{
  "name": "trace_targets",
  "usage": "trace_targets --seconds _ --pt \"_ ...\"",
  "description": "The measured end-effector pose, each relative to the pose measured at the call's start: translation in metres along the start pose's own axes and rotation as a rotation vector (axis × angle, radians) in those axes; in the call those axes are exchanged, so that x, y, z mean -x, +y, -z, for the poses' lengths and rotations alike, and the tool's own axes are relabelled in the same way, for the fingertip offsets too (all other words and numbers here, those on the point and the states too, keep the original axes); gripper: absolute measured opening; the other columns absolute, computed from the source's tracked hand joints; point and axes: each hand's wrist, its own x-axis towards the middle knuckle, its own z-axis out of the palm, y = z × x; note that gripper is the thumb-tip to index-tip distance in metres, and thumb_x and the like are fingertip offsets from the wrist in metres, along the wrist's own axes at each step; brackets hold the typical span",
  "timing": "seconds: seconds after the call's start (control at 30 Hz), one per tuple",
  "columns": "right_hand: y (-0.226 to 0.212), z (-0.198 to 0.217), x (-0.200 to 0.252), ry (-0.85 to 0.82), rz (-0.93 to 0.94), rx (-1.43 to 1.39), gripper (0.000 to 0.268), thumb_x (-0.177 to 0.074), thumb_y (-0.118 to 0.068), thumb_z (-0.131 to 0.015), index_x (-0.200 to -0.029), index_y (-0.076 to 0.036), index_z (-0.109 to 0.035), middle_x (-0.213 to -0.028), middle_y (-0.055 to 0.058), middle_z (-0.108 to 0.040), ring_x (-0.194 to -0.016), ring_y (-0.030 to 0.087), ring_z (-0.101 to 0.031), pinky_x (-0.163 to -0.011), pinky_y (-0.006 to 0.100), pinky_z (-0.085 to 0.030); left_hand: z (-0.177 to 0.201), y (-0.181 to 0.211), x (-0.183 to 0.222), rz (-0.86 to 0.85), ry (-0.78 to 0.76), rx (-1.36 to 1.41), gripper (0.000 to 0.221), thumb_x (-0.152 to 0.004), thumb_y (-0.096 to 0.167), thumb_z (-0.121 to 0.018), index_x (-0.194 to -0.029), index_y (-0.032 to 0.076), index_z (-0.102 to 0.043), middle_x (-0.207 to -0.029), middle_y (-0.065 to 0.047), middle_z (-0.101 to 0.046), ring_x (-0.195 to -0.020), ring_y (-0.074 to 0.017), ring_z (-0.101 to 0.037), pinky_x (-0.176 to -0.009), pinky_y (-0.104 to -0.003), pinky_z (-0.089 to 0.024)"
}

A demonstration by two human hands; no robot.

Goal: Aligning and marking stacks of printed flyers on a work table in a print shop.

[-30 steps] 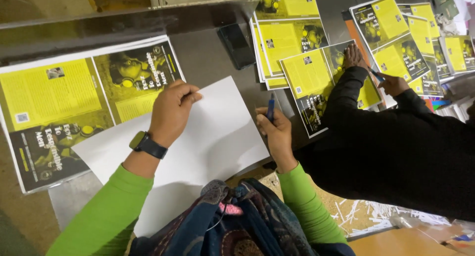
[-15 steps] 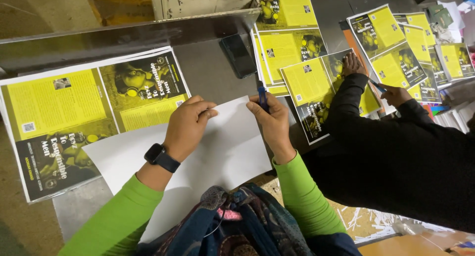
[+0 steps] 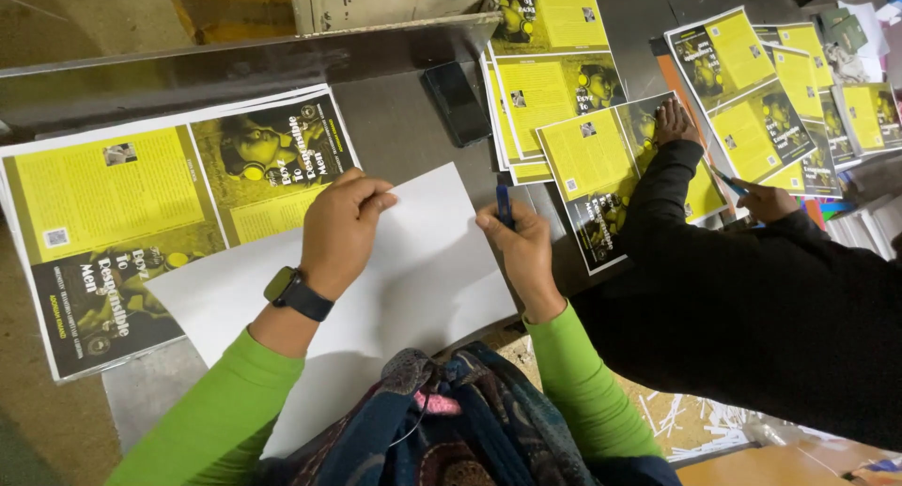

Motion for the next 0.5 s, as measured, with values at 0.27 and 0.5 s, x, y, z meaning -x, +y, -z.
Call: trace_targets --seconds 0.27,0.5 --pt "0.035 0.029 0.022 -0.093 -0.037 0.162 0.006 -0.082 -0.008 -0.076 -0.085 -0.006 -0.071 -0.062 0.000 -0.053 -0.060 0.009 -0.045 -0.058 0.023 -0.035 0.009 -0.005 -0.005 0.012 0.067 -0.010 0.012 -0.090 0.025 -0.069 -0.093 0.013 -0.072 -0.082 -0.006 -0.063 -0.086 -0.0319 -0.066 -0.078 -0.041 -0.051" --pt "0.070 0.063 0.048 -0.134 -0.036 0.263 0.005 -0.084 -0.007 -0.074 -0.085 -0.005 -0.070 -0.066 0.003 -0.055 -0.066 0.013 -0.048 -0.063 0.027 -0.039 0.025 -0.017 -0.011 -0.017 0.114 0.014 0.008 -0.092 0.018 -0.072 -0.093 0.010 -0.072 -0.081 -0.009 -0.061 -0.085 -0.0340 -0.065 -0.079 -0.041 -0.050"
